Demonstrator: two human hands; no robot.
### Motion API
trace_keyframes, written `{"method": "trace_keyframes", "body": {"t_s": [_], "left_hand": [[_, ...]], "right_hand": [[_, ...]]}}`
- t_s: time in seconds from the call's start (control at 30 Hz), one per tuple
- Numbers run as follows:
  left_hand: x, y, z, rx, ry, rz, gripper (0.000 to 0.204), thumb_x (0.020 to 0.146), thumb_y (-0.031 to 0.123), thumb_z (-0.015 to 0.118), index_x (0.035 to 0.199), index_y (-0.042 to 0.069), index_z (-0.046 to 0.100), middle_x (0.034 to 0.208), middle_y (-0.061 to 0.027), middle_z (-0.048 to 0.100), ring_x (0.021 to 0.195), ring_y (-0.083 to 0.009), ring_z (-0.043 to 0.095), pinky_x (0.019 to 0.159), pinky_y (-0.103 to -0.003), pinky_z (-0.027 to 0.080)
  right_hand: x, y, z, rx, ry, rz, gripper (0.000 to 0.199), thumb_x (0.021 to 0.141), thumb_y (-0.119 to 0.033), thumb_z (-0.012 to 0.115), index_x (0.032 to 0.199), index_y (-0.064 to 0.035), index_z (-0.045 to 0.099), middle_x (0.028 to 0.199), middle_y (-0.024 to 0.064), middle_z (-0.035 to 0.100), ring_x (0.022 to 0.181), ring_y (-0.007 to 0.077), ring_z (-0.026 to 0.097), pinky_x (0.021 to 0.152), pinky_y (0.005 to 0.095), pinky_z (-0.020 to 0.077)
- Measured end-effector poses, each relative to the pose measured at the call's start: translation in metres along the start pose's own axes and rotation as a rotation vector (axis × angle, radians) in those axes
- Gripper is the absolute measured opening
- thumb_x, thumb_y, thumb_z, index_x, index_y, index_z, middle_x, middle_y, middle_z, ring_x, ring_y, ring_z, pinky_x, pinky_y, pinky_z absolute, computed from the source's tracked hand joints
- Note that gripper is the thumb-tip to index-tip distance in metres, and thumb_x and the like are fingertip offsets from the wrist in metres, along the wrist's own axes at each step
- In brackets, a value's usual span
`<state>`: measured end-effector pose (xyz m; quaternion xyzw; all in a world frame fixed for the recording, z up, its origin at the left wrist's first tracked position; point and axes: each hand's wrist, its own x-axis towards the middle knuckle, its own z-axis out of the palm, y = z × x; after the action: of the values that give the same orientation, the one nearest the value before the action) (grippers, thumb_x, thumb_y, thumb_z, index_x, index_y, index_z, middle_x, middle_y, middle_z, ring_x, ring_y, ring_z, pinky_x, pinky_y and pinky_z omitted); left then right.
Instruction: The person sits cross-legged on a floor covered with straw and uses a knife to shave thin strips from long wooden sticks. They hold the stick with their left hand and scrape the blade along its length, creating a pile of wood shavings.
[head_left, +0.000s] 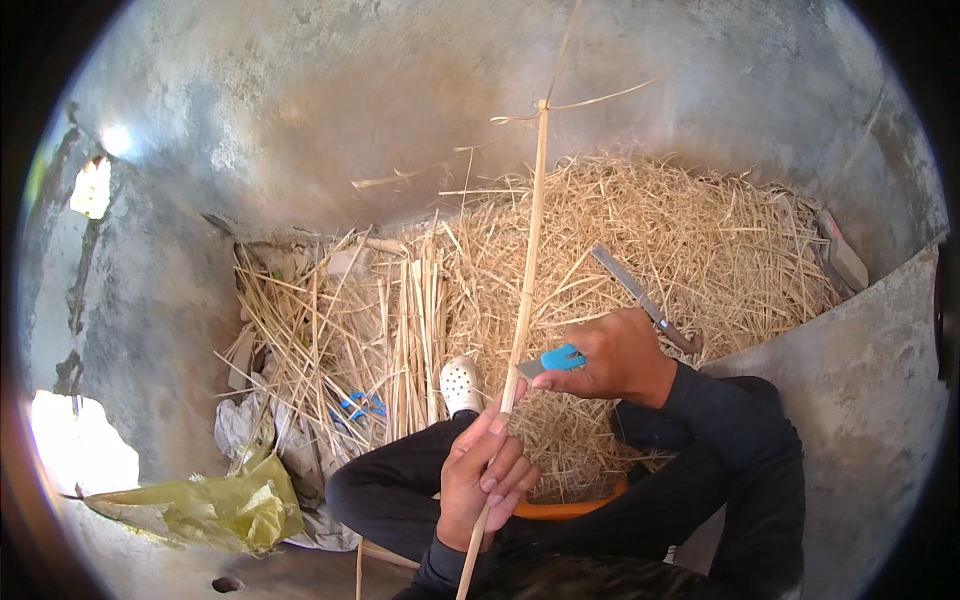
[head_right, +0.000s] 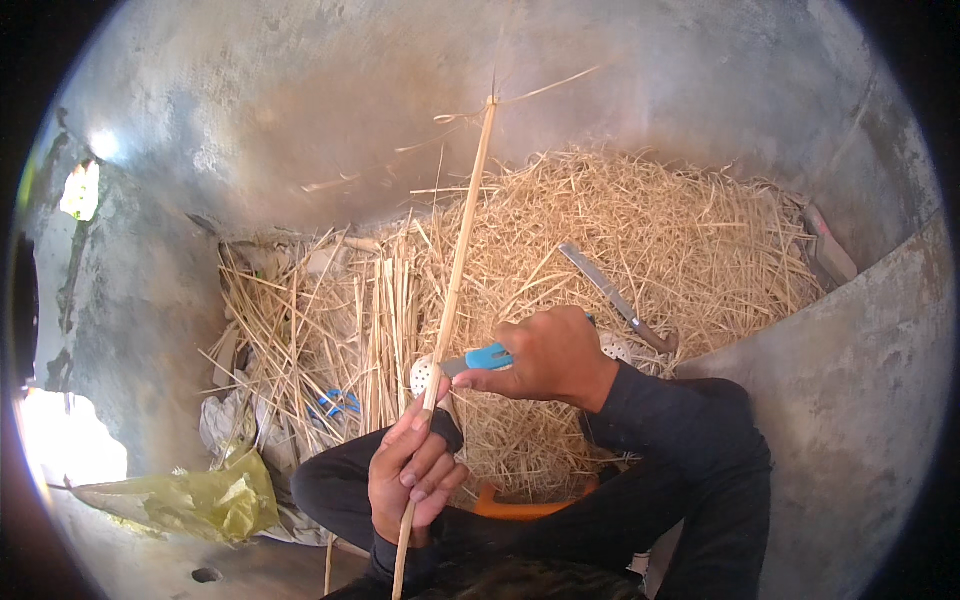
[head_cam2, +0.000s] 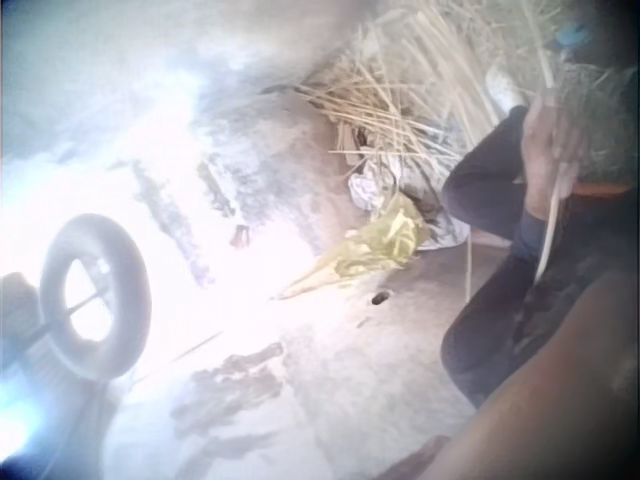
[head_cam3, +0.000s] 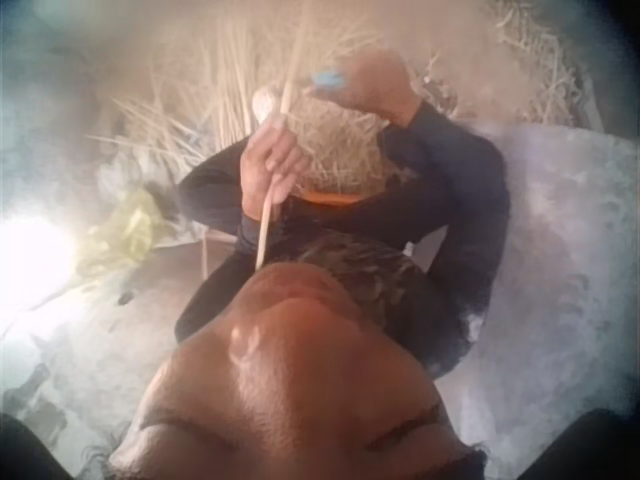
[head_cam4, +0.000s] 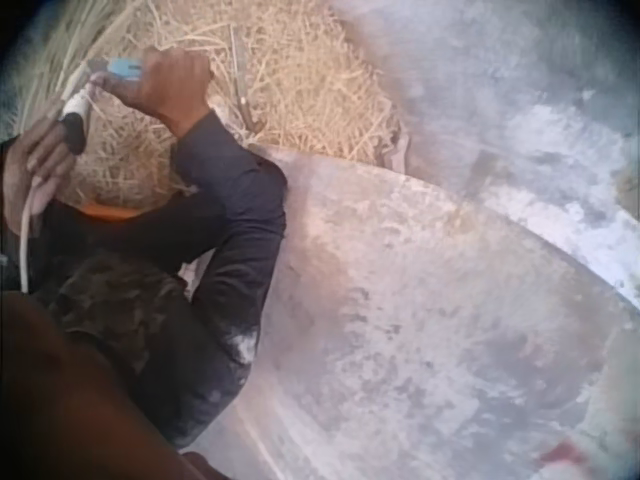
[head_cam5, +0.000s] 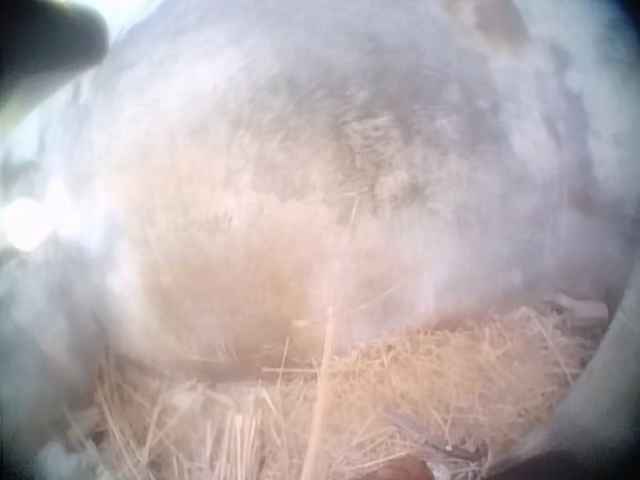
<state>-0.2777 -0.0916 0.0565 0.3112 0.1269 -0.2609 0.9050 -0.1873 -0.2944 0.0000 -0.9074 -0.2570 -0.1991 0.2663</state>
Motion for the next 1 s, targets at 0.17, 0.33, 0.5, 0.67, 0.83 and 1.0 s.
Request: {"method": "trace_keyframes", "body": {"t_s": [0.17,0.33,0.5,0.67,0.83,1.0], "left_hand": [[0.001,-0.003,0.007,0.022,0.005,-0.019,0.045,0.101,0.012,0.033,0.146,0.005,0.029,0.046,0.0078,0.032,0.034,-0.0048,0.03,0.044,-0.022,0.03],[-0.005,-0.011,0.006,-0.047,-0.045,-0.103,0.046,0.101,0.011,0.031,0.146,0.005,0.027,0.046,0.0077,0.033,0.034,-0.0048,0.031,0.044,-0.022,0.03],[-0.016,-0.011,-0.005,-0.093,-0.012,-0.069,0.044,0.101,0.012,0.03,0.144,0.004,0.031,0.045,0.0077,0.032,0.033,-0.0054,0.031,0.044,-0.022,0.03],[-0.02,-0.005,0.009,0.065,0.013,-0.041,0.043,0.101,0.014,0.033,0.143,0.001,0.033,0.043,0.0083,0.03,0.031,-0.0047,0.029,0.041,-0.021,0.03],[-0.035,-0.017,0.006,0.24,-0.003,-0.03,0.045,0.101,0.014,0.037,0.142,-0.004,0.033,0.043,0.0069,0.03,0.03,-0.0043,0.027,0.036,-0.02,0.027],[-0.045,-0.014,-0.002,0.325,-0.014,0.002,0.045,0.102,0.014,0.039,0.144,-0.002,0.032,0.048,0.0057,0.03,0.038,-0.004,0.026,0.045,-0.02,0.026]], "right_hand": [[0.007,0.01,-0.008,-0.033,0.034,-0.062,0.072,0.07,-0.08,0.057,0.049,-0.0108,0.053,0.041,0.0047,0.048,0.034,0.0206,0.05,0.036,0.0332,0.0382],[0.015,0.063,-0.007,-0.226,0.063,0.196,0.072,0.076,-0.078,0.052,0.05,-0.0112,0.055,0.041,0.0041,0.047,0.035,0.0195,0.048,0.036,0.0342,0.0356],[0.012,0.046,-0.023,-0.057,0.178,0.15,0.072,0.081,-0.076,0.047,0.051,-0.011,0.057,0.041,0.0047,0.044,0.035,0.0202,0.047,0.036,0.0359,0.0356],[0.002,0.007,-0.003,-0.016,0.131,-0.054,0.072,0.082,-0.073,0.049,0.05,-0.0096,0.055,0.04,0.0066,0.045,0.037,0.0217,0.05,0.038,0.0365,0.0379],[0.01,0.063,-0.014,0.091,0.026,0.373,0.073,0.082,-0.074,0.048,0.052,-0.0076,0.057,0.041,0.0088,0.048,0.038,0.0257,0.052,0.04,0.0407,0.0407],[0.001,0.014,-0.005,0.075,-0.035,0.115,0.075,0.08,-0.077,0.046,0.063,-0.0083,0.068,0.042,0.0069,0.048,0.04,0.0241,0.051,0.042,0.0388,0.0395]]}}
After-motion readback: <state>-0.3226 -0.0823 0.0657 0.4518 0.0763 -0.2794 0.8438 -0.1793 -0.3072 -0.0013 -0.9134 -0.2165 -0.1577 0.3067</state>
